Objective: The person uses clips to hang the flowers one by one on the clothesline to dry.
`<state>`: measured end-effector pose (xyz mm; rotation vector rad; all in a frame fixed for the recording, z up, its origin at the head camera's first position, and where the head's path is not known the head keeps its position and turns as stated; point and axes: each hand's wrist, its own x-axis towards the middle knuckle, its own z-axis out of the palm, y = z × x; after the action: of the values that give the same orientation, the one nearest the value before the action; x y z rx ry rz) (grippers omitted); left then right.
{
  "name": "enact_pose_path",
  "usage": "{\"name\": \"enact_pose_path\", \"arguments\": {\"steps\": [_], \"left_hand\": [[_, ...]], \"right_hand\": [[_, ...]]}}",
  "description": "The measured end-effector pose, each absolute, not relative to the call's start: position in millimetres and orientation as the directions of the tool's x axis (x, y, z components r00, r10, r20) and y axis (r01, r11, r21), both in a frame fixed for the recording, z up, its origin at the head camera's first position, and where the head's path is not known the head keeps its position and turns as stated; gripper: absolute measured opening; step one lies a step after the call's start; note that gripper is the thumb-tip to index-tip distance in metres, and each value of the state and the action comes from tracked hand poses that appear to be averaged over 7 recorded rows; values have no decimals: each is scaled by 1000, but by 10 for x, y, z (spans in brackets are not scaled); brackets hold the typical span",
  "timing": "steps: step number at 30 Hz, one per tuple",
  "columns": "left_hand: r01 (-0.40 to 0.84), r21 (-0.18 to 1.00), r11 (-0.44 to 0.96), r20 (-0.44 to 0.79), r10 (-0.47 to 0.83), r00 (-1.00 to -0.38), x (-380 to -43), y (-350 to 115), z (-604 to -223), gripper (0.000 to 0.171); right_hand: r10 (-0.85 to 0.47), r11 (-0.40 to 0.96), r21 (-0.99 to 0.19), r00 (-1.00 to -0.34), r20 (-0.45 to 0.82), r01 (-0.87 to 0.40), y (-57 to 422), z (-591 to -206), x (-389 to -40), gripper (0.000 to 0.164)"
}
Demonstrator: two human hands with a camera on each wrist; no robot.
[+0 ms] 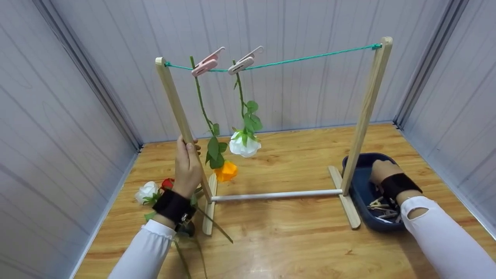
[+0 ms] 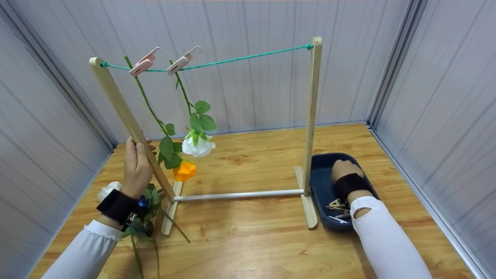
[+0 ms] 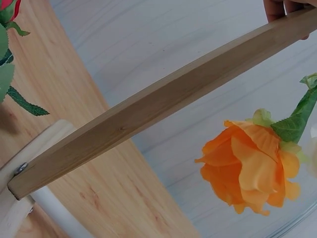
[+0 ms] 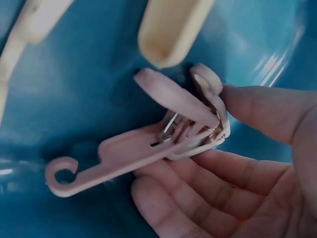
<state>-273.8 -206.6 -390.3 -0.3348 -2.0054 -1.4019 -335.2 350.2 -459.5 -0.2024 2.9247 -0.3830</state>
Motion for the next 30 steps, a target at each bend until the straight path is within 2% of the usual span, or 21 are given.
{"name": "enact_pose_path", "arguments": {"steps": [4, 8, 15, 19, 26, 30], "left_hand": [[549, 735, 397, 645, -160, -748, -2733, -2069, -3904, 32], [553, 733, 397, 647, -154, -747, -2733, -2066, -3898, 31], [535, 751, 386, 625, -156, -765, -2725, -2073, -3894, 32], [532, 753, 387, 622, -156, -767, -2726, -2071, -3893, 31], [539, 747, 389, 629, -150, -763, -2760, -2077, -3884, 31], [545, 749, 378, 630, -150, -762, -2788, -2083, -3892, 30]], "right_hand": [[-158, 944, -315, -972, -173, -98, 3513, -4645, -3379, 39], [-153, 933, -349, -973, -175, -84, 3531, -4677, -3399, 40], [-148, 920, -379, -985, -91, -103, 3567, -4655, -3462, 30], [-151, 910, -399, -986, -66, -112, 3581, -4616, -3480, 31], [-129, 897, -419, -990, 55, -140, 3537, -4474, -3435, 45], [-99, 882, -452, -990, 96, -132, 3510, -4345, -3366, 39]]}}
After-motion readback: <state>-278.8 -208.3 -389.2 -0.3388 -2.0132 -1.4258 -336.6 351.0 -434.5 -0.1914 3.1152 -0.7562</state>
